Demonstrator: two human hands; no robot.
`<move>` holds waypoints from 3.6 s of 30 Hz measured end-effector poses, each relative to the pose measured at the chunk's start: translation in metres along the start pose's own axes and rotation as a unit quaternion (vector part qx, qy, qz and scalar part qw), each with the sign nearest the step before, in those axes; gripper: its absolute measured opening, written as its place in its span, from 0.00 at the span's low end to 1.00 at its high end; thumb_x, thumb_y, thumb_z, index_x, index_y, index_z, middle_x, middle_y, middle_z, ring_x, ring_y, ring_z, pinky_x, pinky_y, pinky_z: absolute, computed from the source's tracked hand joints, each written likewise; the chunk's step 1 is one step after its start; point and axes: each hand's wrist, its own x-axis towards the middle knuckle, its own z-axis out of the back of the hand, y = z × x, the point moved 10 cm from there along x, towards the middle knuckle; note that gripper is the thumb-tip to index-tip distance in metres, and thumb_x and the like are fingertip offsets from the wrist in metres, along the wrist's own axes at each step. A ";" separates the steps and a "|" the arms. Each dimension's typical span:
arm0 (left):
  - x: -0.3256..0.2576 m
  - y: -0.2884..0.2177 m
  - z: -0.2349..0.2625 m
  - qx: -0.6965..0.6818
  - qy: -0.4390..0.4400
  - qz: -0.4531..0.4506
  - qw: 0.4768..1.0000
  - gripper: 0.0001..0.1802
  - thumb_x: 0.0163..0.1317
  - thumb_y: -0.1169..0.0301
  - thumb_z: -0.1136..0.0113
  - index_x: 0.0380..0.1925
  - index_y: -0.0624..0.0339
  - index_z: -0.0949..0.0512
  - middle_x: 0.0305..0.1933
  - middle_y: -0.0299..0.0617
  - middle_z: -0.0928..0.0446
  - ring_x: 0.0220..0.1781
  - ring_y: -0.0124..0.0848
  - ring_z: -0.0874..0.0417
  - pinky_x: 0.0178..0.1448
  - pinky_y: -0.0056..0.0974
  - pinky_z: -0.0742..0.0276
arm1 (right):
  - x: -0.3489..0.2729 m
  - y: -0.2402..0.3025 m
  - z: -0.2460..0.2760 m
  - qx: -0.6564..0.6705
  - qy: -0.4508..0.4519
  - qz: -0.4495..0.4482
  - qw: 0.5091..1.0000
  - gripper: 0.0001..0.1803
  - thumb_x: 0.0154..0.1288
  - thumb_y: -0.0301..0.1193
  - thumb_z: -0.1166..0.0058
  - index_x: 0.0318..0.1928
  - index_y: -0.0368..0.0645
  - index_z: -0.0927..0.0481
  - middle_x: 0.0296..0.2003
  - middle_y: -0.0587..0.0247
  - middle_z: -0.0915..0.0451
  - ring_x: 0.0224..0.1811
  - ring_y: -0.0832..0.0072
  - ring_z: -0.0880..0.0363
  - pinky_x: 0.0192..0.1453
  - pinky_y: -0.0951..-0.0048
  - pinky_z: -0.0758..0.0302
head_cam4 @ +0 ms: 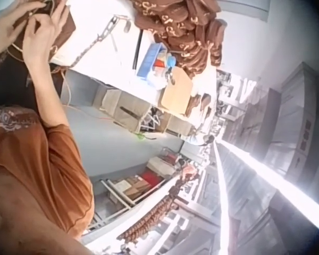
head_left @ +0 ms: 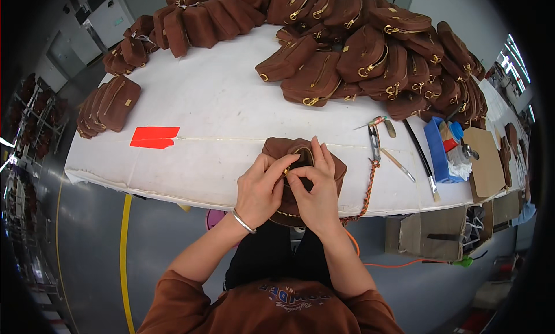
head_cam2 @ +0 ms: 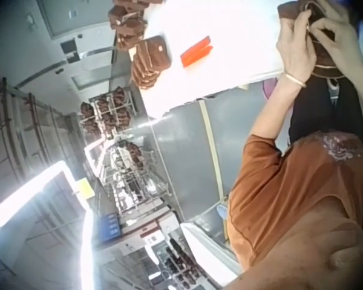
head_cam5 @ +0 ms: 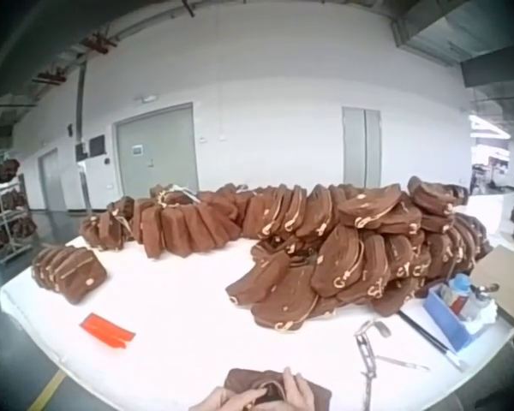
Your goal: Inspecting leather bags and trimming loose threads with thread snips at a workshop station.
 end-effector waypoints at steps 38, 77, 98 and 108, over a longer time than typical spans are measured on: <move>-0.011 0.035 -0.019 -0.783 -0.010 0.332 0.526 0.24 0.75 0.56 0.57 0.62 0.58 0.31 0.64 0.40 0.26 0.65 0.37 0.27 0.70 0.44 0.34 | -0.014 0.009 0.030 -0.104 0.061 0.154 0.981 0.27 0.72 0.35 0.49 0.66 0.34 0.33 0.66 0.42 0.34 0.71 0.46 0.41 0.73 0.56 0.42; -0.023 0.008 -0.029 -0.530 0.052 0.280 0.799 0.27 0.72 0.61 0.43 0.11 0.51 0.35 0.22 0.19 0.39 0.28 0.14 0.45 0.32 0.28 0.46 | -0.031 -0.025 0.078 0.242 -0.108 0.051 0.963 0.25 0.67 0.23 0.45 0.63 0.36 0.34 0.64 0.50 0.35 0.68 0.64 0.37 0.72 0.64 0.40; -0.041 0.021 -0.065 -0.563 0.047 0.336 0.754 0.18 0.70 0.68 0.41 0.55 0.67 0.24 0.53 0.38 0.19 0.53 0.22 0.21 0.59 0.32 0.27 | -0.009 -0.078 0.060 0.355 -0.029 -0.060 0.933 0.21 0.70 0.27 0.46 0.61 0.41 0.34 0.67 0.43 0.37 0.68 0.65 0.36 0.71 0.64 0.40; -0.088 0.011 -0.047 -0.527 0.167 0.346 0.758 0.19 0.73 0.61 0.46 0.54 0.64 0.22 0.51 0.34 0.20 0.52 0.20 0.22 0.57 0.31 0.24 | -0.019 -0.082 0.033 0.398 0.180 -0.240 0.867 0.38 0.65 0.27 0.39 0.72 0.41 0.42 0.66 0.40 0.36 0.66 0.66 0.32 0.68 0.66 0.33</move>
